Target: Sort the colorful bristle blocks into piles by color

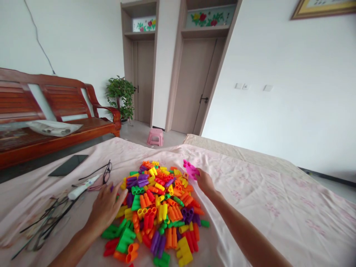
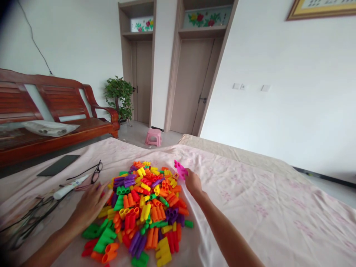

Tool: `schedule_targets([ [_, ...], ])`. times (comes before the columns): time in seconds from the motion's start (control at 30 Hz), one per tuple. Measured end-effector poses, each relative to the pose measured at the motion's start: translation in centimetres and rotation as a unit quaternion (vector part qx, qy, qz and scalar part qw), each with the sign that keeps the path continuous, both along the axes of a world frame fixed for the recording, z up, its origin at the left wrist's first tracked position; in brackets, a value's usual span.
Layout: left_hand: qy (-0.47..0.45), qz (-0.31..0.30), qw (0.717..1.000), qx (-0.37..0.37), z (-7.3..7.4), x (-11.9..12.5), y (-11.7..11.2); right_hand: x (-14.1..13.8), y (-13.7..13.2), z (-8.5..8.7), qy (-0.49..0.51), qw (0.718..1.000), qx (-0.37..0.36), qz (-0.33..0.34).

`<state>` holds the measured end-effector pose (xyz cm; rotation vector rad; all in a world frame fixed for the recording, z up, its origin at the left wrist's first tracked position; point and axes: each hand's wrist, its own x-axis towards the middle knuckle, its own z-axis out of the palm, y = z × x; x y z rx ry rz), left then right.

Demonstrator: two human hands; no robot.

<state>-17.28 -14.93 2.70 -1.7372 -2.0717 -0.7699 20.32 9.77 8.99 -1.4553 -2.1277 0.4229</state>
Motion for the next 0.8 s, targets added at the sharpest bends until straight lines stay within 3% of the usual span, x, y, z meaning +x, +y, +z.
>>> schedule_targets([
  [0.07,0.001,-0.018,1.0,0.005,-0.9,1.2,0.2,-1.0,-1.4,-0.7,0.014,1.0,-0.005,0.027],
  [0.17,-0.092,0.022,0.995,0.035,-0.6,2.8,1.5,-2.5,-3.3,-1.2,0.051,0.997,-0.009,0.051],
  [0.23,-0.174,0.031,0.983,0.054,0.4,3.7,2.7,-3.2,-4.0,-1.2,0.081,0.995,-0.018,0.05],
  [0.37,-0.282,-0.027,0.956,0.074,3.0,5.2,4.9,-4.2,-4.2,-1.2,0.155,0.986,-0.046,0.03],
  [0.57,-0.375,-0.092,0.918,0.086,5.9,7.9,8.4,-6.5,-4.5,-1.7,0.3,0.944,-0.112,0.08],
  [0.67,-0.4,-0.121,0.904,0.092,7.0,9.3,9.9,-7.6,-4.9,-1.2,0.32,0.934,-0.123,0.101],
  [0.8,-0.443,-0.168,0.877,0.083,8.9,10.7,10.7,-8.1,-5.4,0.4,0.294,0.945,-0.091,0.114],
])
